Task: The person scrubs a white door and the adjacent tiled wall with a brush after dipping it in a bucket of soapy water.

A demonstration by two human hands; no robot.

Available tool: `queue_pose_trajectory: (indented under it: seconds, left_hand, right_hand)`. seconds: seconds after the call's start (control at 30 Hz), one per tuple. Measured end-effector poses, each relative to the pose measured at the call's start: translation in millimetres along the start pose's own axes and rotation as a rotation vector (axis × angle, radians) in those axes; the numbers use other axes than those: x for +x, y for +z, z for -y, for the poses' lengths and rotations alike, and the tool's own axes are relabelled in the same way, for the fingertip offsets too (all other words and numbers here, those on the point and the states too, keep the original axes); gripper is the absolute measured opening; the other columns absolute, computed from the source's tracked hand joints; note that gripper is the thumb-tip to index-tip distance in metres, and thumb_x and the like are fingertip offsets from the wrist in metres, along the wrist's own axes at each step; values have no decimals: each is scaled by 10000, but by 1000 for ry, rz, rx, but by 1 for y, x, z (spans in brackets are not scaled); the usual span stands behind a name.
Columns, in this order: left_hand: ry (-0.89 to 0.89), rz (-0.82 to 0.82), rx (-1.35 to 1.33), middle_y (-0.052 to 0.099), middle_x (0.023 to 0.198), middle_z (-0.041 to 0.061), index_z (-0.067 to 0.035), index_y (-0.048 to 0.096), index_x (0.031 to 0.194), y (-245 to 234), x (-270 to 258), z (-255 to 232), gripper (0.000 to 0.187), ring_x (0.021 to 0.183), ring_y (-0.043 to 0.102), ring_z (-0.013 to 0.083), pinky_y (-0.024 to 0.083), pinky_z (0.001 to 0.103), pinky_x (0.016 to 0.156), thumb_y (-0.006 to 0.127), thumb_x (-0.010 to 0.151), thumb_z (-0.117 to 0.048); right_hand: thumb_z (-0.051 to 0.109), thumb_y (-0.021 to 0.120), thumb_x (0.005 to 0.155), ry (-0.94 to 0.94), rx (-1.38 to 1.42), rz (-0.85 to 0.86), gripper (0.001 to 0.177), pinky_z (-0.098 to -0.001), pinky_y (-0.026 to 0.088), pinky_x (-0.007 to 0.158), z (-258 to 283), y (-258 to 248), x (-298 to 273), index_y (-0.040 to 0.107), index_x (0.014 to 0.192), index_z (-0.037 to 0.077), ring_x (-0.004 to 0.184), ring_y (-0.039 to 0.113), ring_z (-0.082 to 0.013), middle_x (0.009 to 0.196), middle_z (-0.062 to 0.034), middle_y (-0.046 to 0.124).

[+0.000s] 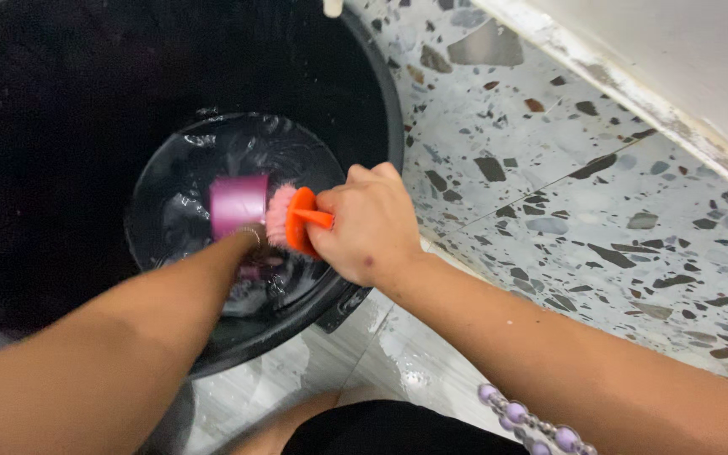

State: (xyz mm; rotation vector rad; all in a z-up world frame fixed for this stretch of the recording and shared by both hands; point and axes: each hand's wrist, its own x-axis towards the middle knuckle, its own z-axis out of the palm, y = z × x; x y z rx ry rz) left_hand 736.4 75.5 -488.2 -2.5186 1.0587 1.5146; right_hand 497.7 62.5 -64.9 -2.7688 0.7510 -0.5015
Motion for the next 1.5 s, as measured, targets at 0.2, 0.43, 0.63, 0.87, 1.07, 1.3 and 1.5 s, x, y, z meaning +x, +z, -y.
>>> queue_pose_trajectory:
  seconds: [0.2,0.43,0.63,0.87,1.07,1.3,1.5]
  left_hand:
    - [135,53,-356,649,825,77,-58,710,869,-20,-17,8,126,696,580,194,448,375,589,767,807,-152]
    - [340,235,-741,571,619,-26,-102,616,722,-94,-138,-10,209,494,477,72,338,244,449,720,877,-197]
    - [481,198,-991,513,573,-53,-102,611,807,-129,-261,-58,148,483,470,64,383,229,467,659,923,-179]
    - [537,133,-880,451,558,-60,-111,533,795,-175,-386,-90,161,467,403,75,344,253,444,646,911,-104]
    - [606,213,-564,495,588,-9,-24,557,920,-216,-481,-137,118,460,408,79,337,259,403,651,953,-87]
    - [572,926,-433,478,548,-65,31,555,1039,-151,-556,-261,165,376,416,40,360,200,303,631,984,-106]
    - [1038,1337,-5,533,400,11,-124,620,649,26,-600,-401,334,245,466,30,339,190,212,532,960,-207]
  right_hand:
    - [276,646,778,22,14,-9,221,-413,412,809,2,-3,-1,708,630,124,786,585,-261,674,-67,675]
    - [313,668,756,15,16,-8,206,-432,417,781,-2,-1,-5,780,790,145,770,577,-315,726,-125,670]
    - [295,649,841,203,443,173,210,-434,436,786,-27,-11,-5,777,845,129,787,624,-306,780,-108,676]
    - [124,497,1046,497,1805,-292,138,-454,507,975,-86,-99,-63,568,935,82,932,668,-235,877,-70,663]
    - [187,468,1076,852,2059,-767,161,-436,520,988,-120,-149,-218,576,1183,132,886,594,-145,1010,-15,597]
    - [208,382,1062,1473,2198,-1300,249,-392,578,890,-116,-118,-351,594,1133,98,880,627,-162,987,-47,639]
    - [253,323,1077,1198,1873,-1745,373,-407,570,961,-80,-192,-428,594,1224,43,1080,692,-243,1215,-174,694]
